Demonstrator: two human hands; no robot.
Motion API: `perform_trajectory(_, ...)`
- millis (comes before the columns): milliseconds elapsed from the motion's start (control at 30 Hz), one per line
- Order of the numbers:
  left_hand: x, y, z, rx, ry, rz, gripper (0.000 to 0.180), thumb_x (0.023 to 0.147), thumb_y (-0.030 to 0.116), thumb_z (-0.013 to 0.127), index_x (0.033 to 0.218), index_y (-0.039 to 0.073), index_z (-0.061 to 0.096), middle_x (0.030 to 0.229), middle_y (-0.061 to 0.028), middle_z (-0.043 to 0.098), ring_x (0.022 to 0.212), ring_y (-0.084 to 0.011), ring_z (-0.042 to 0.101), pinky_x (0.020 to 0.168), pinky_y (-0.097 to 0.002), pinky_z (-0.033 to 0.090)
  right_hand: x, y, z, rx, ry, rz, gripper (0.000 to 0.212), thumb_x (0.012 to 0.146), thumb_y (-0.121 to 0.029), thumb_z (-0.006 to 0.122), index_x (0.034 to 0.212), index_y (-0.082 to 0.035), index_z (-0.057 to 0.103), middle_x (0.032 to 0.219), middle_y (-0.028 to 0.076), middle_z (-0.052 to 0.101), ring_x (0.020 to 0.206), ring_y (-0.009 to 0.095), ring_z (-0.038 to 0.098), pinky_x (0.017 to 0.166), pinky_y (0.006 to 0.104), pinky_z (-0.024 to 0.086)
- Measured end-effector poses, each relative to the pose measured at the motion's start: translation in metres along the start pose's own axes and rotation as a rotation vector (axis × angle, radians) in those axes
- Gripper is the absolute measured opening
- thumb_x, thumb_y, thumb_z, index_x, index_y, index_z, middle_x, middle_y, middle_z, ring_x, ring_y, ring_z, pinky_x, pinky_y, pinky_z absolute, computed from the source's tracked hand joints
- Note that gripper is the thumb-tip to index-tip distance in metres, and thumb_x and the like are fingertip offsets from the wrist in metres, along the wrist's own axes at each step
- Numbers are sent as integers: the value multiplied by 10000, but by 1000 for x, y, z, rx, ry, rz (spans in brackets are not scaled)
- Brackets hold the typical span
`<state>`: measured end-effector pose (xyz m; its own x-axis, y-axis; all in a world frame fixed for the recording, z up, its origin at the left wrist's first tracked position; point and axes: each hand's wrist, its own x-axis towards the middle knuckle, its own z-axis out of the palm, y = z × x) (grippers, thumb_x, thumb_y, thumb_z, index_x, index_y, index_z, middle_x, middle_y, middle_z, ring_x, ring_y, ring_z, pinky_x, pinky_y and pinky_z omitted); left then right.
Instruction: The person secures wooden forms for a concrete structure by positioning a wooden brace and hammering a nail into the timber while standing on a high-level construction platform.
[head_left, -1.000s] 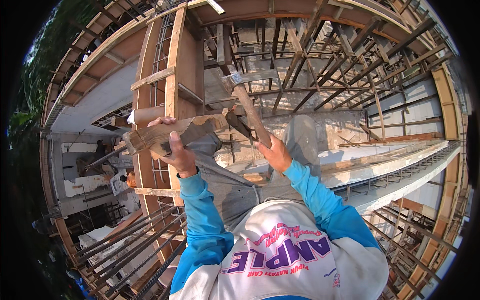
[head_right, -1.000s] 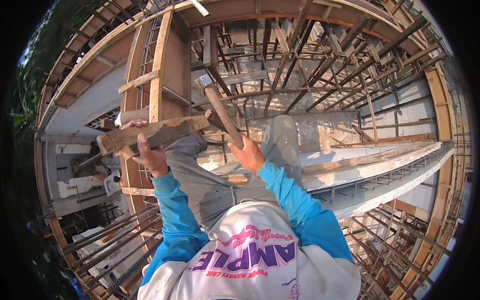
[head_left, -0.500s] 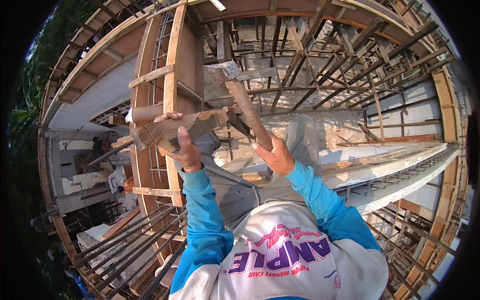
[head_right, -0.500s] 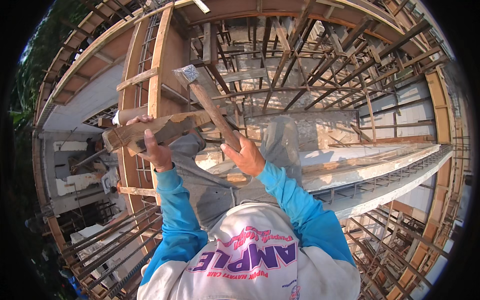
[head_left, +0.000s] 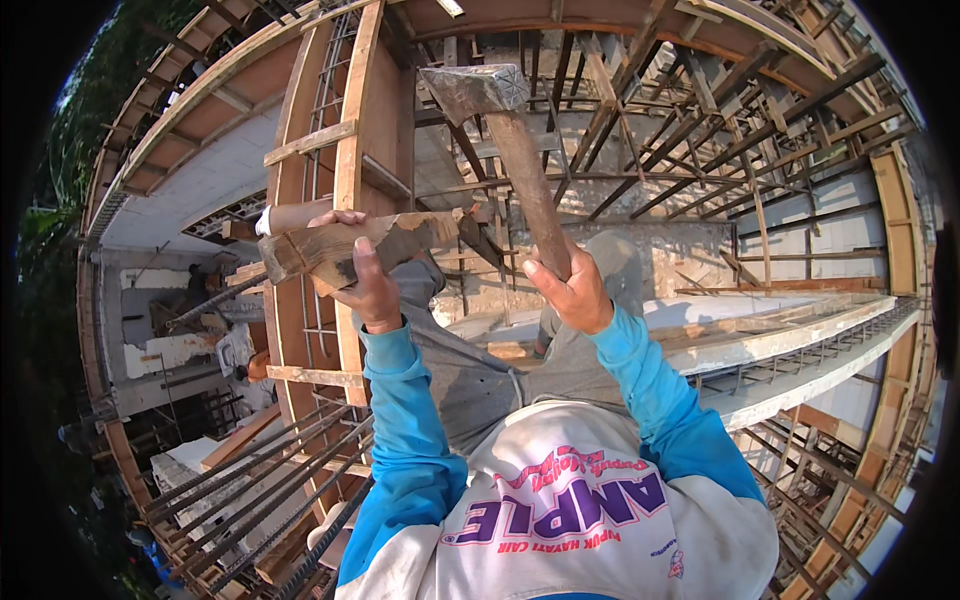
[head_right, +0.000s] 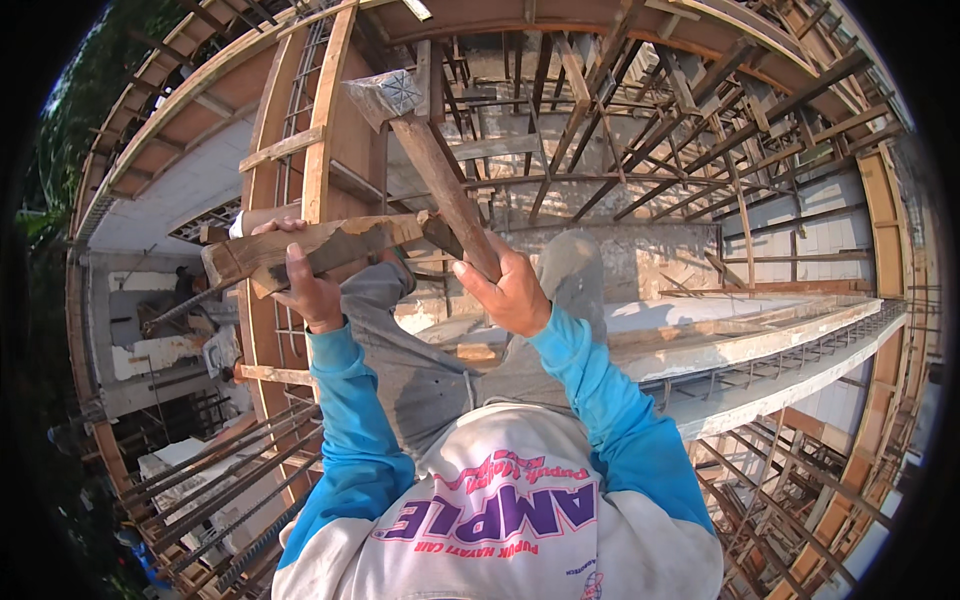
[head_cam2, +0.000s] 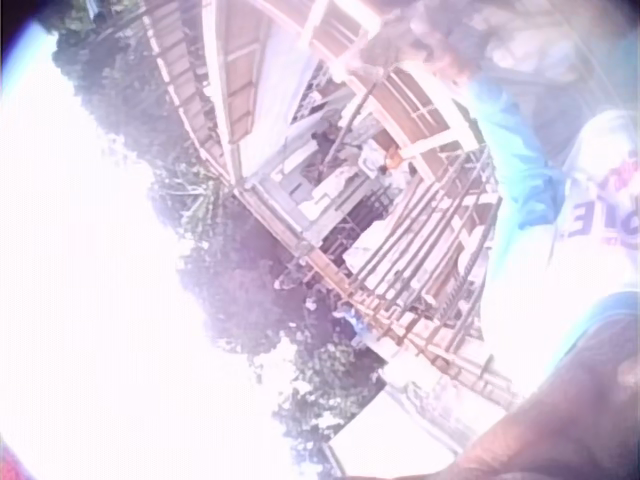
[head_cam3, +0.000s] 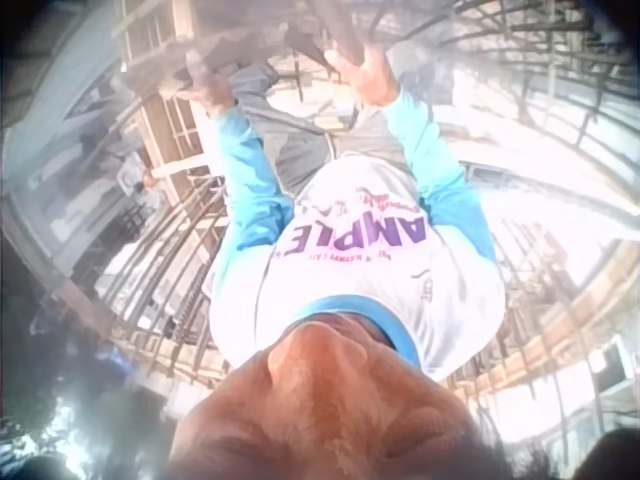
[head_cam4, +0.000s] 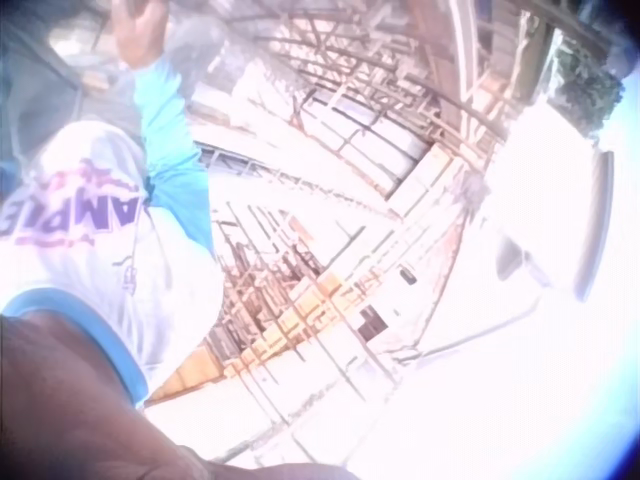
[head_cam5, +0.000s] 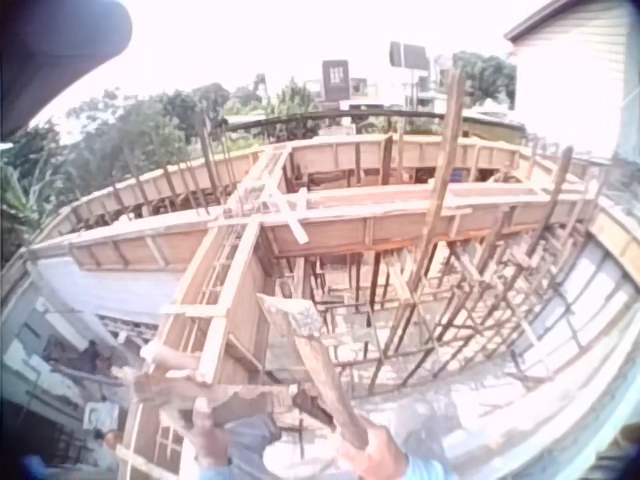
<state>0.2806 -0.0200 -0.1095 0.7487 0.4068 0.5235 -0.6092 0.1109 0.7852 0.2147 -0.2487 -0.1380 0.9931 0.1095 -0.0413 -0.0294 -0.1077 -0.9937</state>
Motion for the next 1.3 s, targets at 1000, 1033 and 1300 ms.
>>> perform_trajectory(1000, -3, -9, -30, -57, 48, -23, 472, 757, 176, 619, 1164, 40, 420, 986, -87, 498, 953, -197, 493, 946, -383, 390, -57, 122, 68, 90, -200, 777, 319, 866, -251, 599, 1005, 26, 523, 662, 114, 568, 579, 236, 575, 542, 388, 452)
perform_trajectory(1033, -8, -14, -27, -65, 66, -41, 472, 757, 176, 619, 1164, 40, 420, 986, -87, 498, 953, -197, 493, 946, -383, 390, -59, 113, 61, 70, -188, 750, 335, 865, -258, 597, 1020, 29, 522, 666, 111, 568, 608, 231, 582, 565, 386, 459)
perform_trajectory(1300, 5, -9, -17, 4, 45, -7, 443, 772, 208, 598, 1139, 11, 449, 972, -101, 518, 929, -203, 509, 913, -369, 409, 5, -28, 39, 405, 90, -327, 243, 880, -238, 619, 945, -27, 517, 643, 34, 493, 554, 106, 466, 516, 273, 387)
